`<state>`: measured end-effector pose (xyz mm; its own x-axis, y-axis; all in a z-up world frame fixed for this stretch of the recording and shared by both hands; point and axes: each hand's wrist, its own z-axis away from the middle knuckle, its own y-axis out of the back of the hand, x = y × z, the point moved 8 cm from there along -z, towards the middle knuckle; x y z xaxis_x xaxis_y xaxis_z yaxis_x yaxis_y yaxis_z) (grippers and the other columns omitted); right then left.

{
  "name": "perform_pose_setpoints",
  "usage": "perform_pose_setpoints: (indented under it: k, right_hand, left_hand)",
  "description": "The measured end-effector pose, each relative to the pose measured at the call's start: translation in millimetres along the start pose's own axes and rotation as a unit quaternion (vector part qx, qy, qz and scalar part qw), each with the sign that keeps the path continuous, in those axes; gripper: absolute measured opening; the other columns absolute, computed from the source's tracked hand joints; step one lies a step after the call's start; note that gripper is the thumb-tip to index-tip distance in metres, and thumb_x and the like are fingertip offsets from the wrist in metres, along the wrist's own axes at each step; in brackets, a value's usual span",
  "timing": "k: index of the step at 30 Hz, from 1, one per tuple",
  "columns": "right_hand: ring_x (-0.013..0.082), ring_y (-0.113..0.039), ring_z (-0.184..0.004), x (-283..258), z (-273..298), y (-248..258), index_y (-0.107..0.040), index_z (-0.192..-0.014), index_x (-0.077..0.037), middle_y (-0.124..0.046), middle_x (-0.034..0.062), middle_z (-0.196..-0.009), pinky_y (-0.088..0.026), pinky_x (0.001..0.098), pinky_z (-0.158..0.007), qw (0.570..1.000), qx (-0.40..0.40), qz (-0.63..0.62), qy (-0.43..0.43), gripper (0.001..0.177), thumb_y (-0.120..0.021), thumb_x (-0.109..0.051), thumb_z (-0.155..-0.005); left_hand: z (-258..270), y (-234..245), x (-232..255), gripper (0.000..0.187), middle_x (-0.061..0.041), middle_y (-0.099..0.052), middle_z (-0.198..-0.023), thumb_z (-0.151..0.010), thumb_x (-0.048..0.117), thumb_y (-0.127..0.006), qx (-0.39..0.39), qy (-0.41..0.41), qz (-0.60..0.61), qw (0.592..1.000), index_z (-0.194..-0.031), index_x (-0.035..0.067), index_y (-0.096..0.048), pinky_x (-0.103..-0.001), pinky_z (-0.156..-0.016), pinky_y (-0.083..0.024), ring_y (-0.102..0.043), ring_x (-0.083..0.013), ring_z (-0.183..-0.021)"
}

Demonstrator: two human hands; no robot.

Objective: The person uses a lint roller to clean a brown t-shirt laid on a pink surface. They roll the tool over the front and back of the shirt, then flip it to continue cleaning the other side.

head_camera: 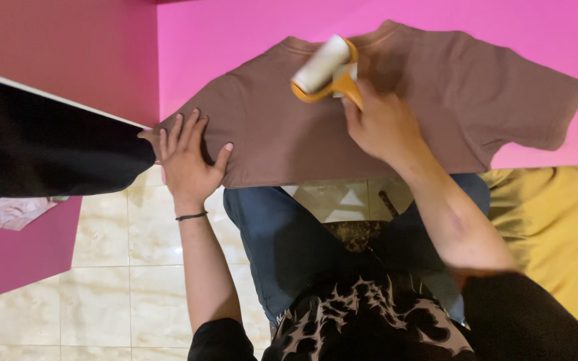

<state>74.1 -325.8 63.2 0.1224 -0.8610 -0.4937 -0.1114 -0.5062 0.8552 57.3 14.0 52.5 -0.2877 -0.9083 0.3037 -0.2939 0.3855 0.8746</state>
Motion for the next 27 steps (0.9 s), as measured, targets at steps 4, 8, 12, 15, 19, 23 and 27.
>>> perform_pose_setpoints:
  k: [4, 8, 12, 15, 19, 23, 27]
  right_hand:
    - [0.048, -0.067, -0.073, 21.1, 76.5, 38.4, -0.06, -0.113, -0.006, -0.069, 0.0238, -0.079, -0.054, 0.0564, -0.064, 0.999, 0.035, -0.039, -0.014, 0.022, -0.06, -0.027, -0.107]
    - [0.0478, -0.067, -0.07, 38.2, 128.0, 53.0, -0.061, -0.113, -0.006, -0.068, 0.0248, -0.078, -0.054, 0.0559, -0.061, 0.993, 0.023, 0.021, -0.112, 0.023, -0.062, -0.027, -0.102]
    - [0.0503, -0.067, -0.071, 42.5, 114.4, 49.0, -0.06, -0.114, -0.005, -0.069, 0.026, -0.081, -0.054, 0.0586, -0.063, 0.994, 0.03, 0.031, -0.104, 0.026, -0.059, -0.029, -0.104]
    - [0.0532, -0.066, -0.072, 39.3, 59.4, 41.1, -0.061, -0.121, -0.006, -0.07, 0.0271, -0.082, -0.054, 0.0614, -0.067, 0.995, 0.038, 0.028, -0.083, 0.03, -0.056, -0.031, -0.106]
    - [0.0521, -0.067, -0.074, 32.5, -16.2, 28.7, -0.056, -0.121, -0.005, -0.07, 0.0264, -0.079, -0.053, 0.0622, -0.07, 0.996, 0.0, 0.01, -0.088, 0.031, -0.056, -0.033, -0.106]
    - [0.0524, -0.067, -0.076, 41.4, -10.5, 28.7, -0.057, -0.121, -0.006, -0.07, 0.027, -0.079, -0.053, 0.0619, -0.072, 0.995, 0.005, -0.014, -0.094, 0.029, -0.056, -0.032, -0.106]
    - [0.0525, -0.067, -0.077, 50.8, 64.5, 47.6, -0.059, -0.122, -0.005, -0.068, 0.0285, -0.078, -0.055, 0.0604, -0.07, 0.997, 0.05, -0.004, -0.06, 0.027, -0.058, -0.029, -0.109]
  left_hand:
    - [-0.2, -0.7, -2.7, 0.061, -0.011, -0.058, -0.154, -0.09, 0.045, -0.077, -0.005, 0.002, -0.005, 1.0, -0.136, 0.006, -0.066, -0.056, -0.126, -0.024, -0.044, -0.0362, -0.148]
    - [-0.9, -0.5, -2.3, 0.062, -0.011, -0.059, -0.152, -0.089, 0.044, -0.078, -0.011, 0.011, -0.005, 1.0, -0.136, 0.006, -0.066, -0.056, -0.125, -0.024, -0.045, -0.0365, -0.147]
    - [-1.0, 1.2, 1.0, 0.062, -0.01, -0.059, -0.153, -0.089, 0.044, -0.078, 0.001, 0.01, -0.002, 1.0, -0.136, 0.006, -0.066, -0.056, -0.126, -0.024, -0.045, -0.0359, -0.148]
    - [-0.3, 1.6, 0.9, 0.061, -0.01, -0.058, -0.153, -0.09, 0.044, -0.078, 0.0, 0.007, 0.0, 1.0, -0.136, 0.006, -0.066, -0.056, -0.126, -0.024, -0.044, -0.0355, -0.148]
    - [0.5, 1.4, 1.9, 0.062, -0.009, -0.058, -0.153, -0.089, 0.044, -0.078, -0.005, 0.01, -0.008, 1.0, -0.136, 0.006, -0.066, -0.055, -0.125, -0.024, -0.044, -0.0357, -0.148]
    - [0.8, 3.0, 1.7, 0.062, -0.01, -0.058, -0.153, -0.088, 0.044, -0.077, -0.009, 0.009, -0.012, 1.0, -0.136, 0.006, -0.066, -0.055, -0.125, -0.023, -0.043, -0.0361, -0.148]
    - [2.5, 0.2, 1.7, 0.061, -0.01, -0.057, -0.154, -0.091, 0.043, -0.076, -0.004, 0.004, 0.0, 1.0, -0.138, 0.005, -0.065, -0.056, -0.126, -0.024, -0.043, -0.0358, -0.149]
